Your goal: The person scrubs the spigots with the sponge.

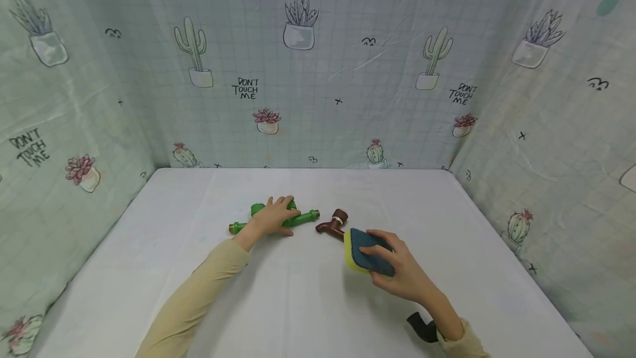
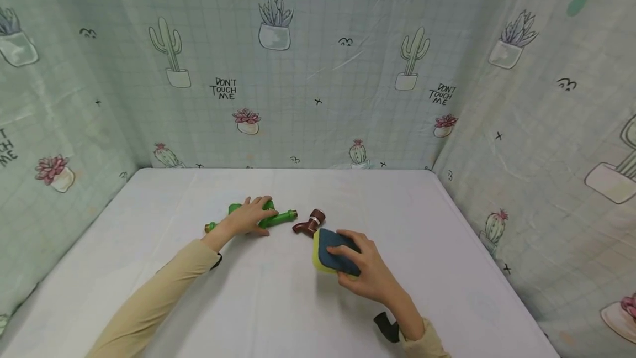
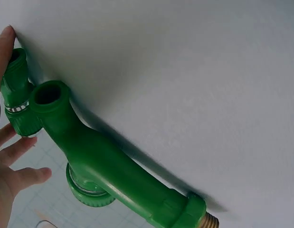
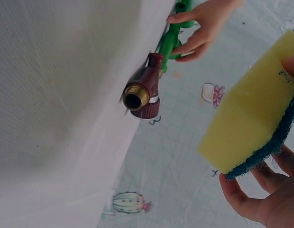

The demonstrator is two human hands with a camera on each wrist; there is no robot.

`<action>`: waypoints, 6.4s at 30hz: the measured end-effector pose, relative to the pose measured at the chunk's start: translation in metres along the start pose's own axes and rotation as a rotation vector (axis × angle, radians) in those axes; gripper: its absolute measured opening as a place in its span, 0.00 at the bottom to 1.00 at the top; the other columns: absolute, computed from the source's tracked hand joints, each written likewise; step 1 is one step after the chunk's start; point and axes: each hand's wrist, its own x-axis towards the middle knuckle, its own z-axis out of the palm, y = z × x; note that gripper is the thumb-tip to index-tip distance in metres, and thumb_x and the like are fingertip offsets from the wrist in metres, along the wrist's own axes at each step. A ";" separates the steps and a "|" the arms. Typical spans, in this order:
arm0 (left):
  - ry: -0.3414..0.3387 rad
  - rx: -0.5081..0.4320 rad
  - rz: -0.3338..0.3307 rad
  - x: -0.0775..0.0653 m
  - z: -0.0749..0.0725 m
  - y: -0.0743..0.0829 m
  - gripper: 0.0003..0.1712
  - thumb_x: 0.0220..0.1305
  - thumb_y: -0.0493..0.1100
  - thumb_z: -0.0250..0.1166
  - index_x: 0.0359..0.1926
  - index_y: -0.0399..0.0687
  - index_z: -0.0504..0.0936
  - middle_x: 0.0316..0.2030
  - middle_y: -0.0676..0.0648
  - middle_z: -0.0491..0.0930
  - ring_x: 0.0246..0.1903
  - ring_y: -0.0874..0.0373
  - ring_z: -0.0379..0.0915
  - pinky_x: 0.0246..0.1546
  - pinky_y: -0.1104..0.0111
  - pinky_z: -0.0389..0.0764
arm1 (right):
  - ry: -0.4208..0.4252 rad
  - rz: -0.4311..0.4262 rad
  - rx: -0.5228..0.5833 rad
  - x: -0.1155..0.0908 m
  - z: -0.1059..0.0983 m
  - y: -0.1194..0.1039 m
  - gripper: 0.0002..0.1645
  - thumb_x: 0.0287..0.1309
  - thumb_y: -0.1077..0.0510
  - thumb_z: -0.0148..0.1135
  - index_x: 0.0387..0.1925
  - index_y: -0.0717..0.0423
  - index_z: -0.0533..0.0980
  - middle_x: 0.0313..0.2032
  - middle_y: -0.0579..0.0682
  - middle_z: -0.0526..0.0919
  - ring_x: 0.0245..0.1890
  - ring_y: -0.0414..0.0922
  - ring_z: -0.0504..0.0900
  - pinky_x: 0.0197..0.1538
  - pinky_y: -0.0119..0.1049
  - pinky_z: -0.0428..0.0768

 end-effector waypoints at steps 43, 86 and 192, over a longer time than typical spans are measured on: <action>0.090 -1.768 -0.091 -0.028 -0.022 0.092 0.32 0.58 0.33 0.57 0.61 0.40 0.54 0.53 0.42 0.68 0.47 0.60 0.73 0.48 0.70 0.75 | 0.037 -0.080 -0.020 0.039 0.016 -0.006 0.28 0.38 0.59 0.65 0.47 0.41 0.74 0.56 0.58 0.67 0.54 0.51 0.66 0.48 0.53 0.69; 0.237 -1.849 -0.311 -0.045 -0.047 0.118 0.28 0.64 0.39 0.52 0.62 0.36 0.56 0.46 0.42 0.75 0.39 0.55 0.78 0.42 0.54 0.79 | 0.118 -0.074 -0.051 0.051 0.019 -0.029 0.29 0.37 0.59 0.69 0.48 0.44 0.75 0.54 0.60 0.68 0.52 0.54 0.66 0.45 0.56 0.71; -0.020 -2.033 -0.315 -0.052 -0.066 0.116 0.38 0.63 0.60 0.41 0.67 0.45 0.49 0.51 0.41 0.65 0.44 0.53 0.75 0.51 0.51 0.72 | 0.265 -0.335 -0.166 0.041 0.018 -0.020 0.18 0.59 0.47 0.46 0.48 0.41 0.75 0.54 0.64 0.68 0.53 0.57 0.63 0.45 0.50 0.71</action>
